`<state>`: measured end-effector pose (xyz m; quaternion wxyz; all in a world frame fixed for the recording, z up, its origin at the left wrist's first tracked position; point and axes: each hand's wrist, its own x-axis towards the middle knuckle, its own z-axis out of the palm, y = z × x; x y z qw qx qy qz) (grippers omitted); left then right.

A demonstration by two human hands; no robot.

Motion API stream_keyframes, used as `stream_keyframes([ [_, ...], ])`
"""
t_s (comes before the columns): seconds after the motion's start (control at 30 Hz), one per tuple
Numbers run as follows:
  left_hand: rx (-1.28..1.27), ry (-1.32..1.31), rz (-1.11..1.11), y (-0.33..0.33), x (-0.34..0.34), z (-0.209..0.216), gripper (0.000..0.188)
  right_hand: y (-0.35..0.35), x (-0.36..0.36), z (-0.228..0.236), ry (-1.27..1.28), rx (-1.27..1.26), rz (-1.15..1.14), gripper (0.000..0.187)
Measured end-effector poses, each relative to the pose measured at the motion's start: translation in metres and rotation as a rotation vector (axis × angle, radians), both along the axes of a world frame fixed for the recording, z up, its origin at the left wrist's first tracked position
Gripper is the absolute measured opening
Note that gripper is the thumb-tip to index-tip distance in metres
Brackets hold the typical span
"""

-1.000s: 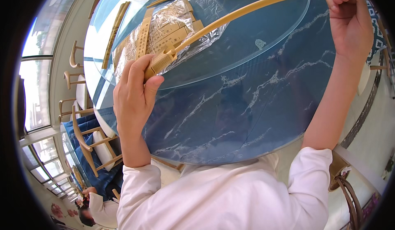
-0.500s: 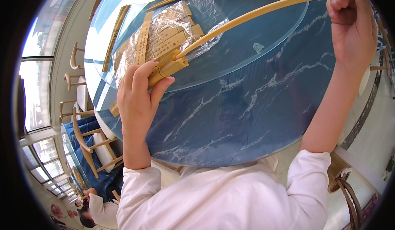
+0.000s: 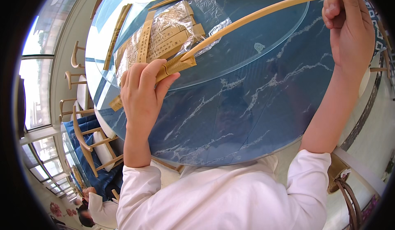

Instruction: The person unpacks bamboo strips from plastic packaging and assembles them by hand on a round marble table. They repeatedly insert and align the strips, occasionally adjusting their positions and stacking completed pieces.

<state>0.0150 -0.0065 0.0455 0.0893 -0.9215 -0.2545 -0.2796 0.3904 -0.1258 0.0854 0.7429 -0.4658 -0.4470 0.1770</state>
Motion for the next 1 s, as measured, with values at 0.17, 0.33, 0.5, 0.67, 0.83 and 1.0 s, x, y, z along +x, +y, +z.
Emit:
stream_keyframes([
  [0.17, 0.042, 0.005, 0.024, 0.002, 0.001, 0.001, 0.045, 0.002, 0.001, -0.003, -0.079, -0.238, -0.166, 0.034],
  [0.33, -0.003, 0.036, 0.042, 0.006, 0.006, -0.003, 0.043, 0.002, -0.020, -0.001, -0.144, -0.505, -0.337, 0.047],
  [0.5, 0.087, 0.037, 0.067, 0.006, 0.009, -0.030, 0.038, -0.002, -0.036, -0.034, -0.030, -0.521, -0.273, 0.045],
  [0.67, 0.068, 0.062, 0.051, 0.005, 0.011, -0.048, 0.038, -0.025, -0.058, -0.066, -0.054, -0.464, -0.196, 0.043],
  [0.83, 0.091, 0.133, 0.058, 0.003, 0.002, -0.046, 0.034, -0.040, -0.062, -0.083, -0.172, -0.509, -0.189, 0.040],
  [1.0, 0.094, 0.157, 0.053, 0.003, -0.003, -0.045, 0.032, -0.042, -0.066, -0.082, -0.327, -0.534, -0.212, 0.040],
])
